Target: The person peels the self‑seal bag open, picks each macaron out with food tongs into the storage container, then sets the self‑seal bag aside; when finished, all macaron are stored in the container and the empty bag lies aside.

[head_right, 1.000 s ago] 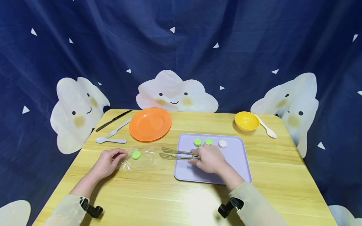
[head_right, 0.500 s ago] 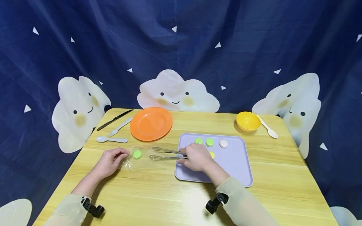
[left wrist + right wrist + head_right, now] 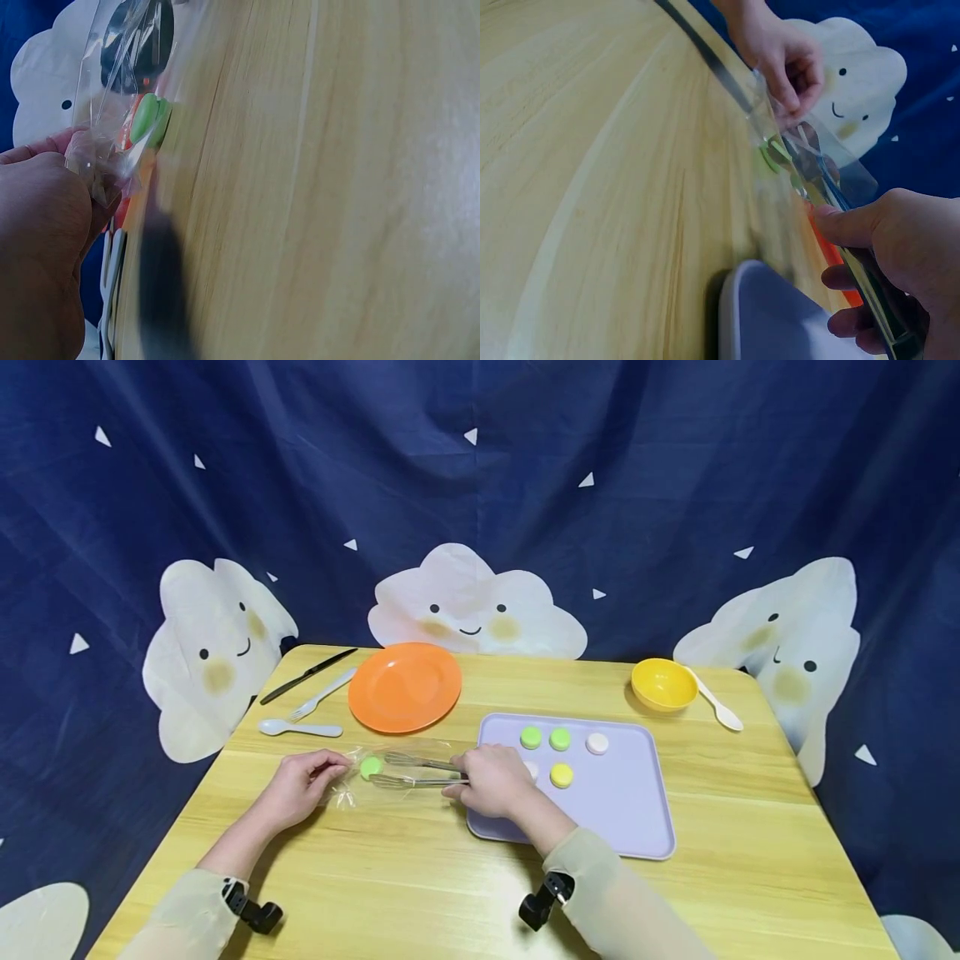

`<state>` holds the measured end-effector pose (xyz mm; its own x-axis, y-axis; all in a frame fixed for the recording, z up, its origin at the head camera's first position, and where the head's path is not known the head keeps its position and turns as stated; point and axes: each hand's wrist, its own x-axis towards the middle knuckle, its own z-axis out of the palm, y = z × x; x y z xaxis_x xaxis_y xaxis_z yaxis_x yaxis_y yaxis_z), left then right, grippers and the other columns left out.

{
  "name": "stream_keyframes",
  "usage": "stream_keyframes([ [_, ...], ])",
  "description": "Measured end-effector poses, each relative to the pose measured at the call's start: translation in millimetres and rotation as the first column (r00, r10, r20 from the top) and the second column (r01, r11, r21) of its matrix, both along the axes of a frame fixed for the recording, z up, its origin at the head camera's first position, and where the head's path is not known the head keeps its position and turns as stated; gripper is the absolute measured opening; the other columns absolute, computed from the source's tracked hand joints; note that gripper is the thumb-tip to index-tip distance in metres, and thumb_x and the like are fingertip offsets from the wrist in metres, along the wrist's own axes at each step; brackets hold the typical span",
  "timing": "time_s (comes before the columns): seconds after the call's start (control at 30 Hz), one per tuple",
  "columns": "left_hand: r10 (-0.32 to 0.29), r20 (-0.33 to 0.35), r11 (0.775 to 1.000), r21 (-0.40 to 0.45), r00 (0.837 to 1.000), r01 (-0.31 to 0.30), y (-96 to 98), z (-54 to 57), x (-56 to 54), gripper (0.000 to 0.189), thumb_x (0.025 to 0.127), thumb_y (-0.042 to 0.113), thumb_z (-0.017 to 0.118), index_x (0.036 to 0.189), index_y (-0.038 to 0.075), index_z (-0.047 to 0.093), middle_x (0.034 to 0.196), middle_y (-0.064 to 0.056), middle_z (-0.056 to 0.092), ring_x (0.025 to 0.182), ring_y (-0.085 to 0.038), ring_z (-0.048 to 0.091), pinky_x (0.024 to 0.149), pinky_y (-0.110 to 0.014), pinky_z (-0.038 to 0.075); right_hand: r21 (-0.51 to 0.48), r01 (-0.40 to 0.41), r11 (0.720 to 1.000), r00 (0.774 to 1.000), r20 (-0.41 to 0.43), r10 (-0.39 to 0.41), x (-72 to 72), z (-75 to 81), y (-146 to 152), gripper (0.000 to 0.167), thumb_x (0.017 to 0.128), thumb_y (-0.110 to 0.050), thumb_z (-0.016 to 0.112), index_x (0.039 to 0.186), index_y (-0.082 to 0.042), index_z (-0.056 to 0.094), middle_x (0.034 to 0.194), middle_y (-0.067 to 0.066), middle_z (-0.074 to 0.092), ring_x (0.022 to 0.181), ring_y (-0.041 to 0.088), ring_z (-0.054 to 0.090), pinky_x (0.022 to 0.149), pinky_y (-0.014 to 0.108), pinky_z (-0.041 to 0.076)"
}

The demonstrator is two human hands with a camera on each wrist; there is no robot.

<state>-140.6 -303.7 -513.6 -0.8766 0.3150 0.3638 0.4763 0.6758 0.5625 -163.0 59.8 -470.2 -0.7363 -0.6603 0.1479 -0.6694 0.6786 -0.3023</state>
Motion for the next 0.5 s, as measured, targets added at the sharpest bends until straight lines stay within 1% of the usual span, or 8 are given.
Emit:
stream_keyframes([
  [0.1, -0.006, -0.005, 1.0, 0.003, 1.0, 0.006, 1.7, 0.9, 0.2, 0.015, 0.096, -0.004, 0.075, 0.101, 0.01, 0.079, 0.101, 0.001, 0.078, 0.093, -0.015, 0.073, 0.076, -0.038, 0.063, 0.019, 0.023, 1.0, 1.0, 0.006, -0.023, 0.9, -0.6, -7, 0.038, 0.093, -0.049, 0.079, 0.077, -0.026, 0.054, 0.06, -0.01, 0.049, 0.06, 0.02, 0.06, 0.05, 0.04, 0.045],
  [0.27, -0.016, -0.011, 1.0, 0.008, 1.0, 0.016, 3.7, 1.3, 0.3, 0.014, 0.096, -0.003, 0.075, 0.101, 0.009, 0.078, 0.099, 0.0, 0.078, 0.089, -0.014, 0.072, 0.074, -0.035, 0.062, 0.048, 0.048, 0.998, 0.998, 0.036, -0.05, 1.8, -3.2, -17, 0.036, 0.095, -0.051, 0.078, 0.08, -0.025, 0.056, 0.058, -0.009, 0.042, 0.054, 0.014, 0.048, 0.048, 0.037, 0.04],
  [0.37, -0.022, -0.007, 1.0, 0.015, 1.0, 0.023, 4.3, 1.3, 0.2, 0.013, 0.096, -0.003, 0.075, 0.101, 0.009, 0.078, 0.099, -0.001, 0.078, 0.087, -0.013, 0.072, 0.071, -0.033, 0.061, 0.053, 0.051, 0.997, 0.998, 0.039, -0.053, 2.0, -5.4, -21, 0.035, 0.095, -0.05, 0.078, 0.082, -0.025, 0.058, 0.058, -0.009, 0.041, 0.055, 0.013, 0.048, 0.048, 0.037, 0.04],
  [0.5, -0.025, -0.006, 0.999, 0.02, 1.0, 0.025, 4.4, 1.1, -0.2, 0.013, 0.097, -0.003, 0.075, 0.1, 0.01, 0.078, 0.098, -0.001, 0.078, 0.087, -0.012, 0.071, 0.07, -0.032, 0.06, 0.064, 0.056, 0.996, 0.998, 0.028, -0.057, 2.1, -7.3, -25, 0.033, 0.095, -0.052, 0.077, 0.084, -0.024, 0.062, 0.06, -0.01, 0.046, 0.058, 0.016, 0.052, 0.049, 0.04, 0.043],
])
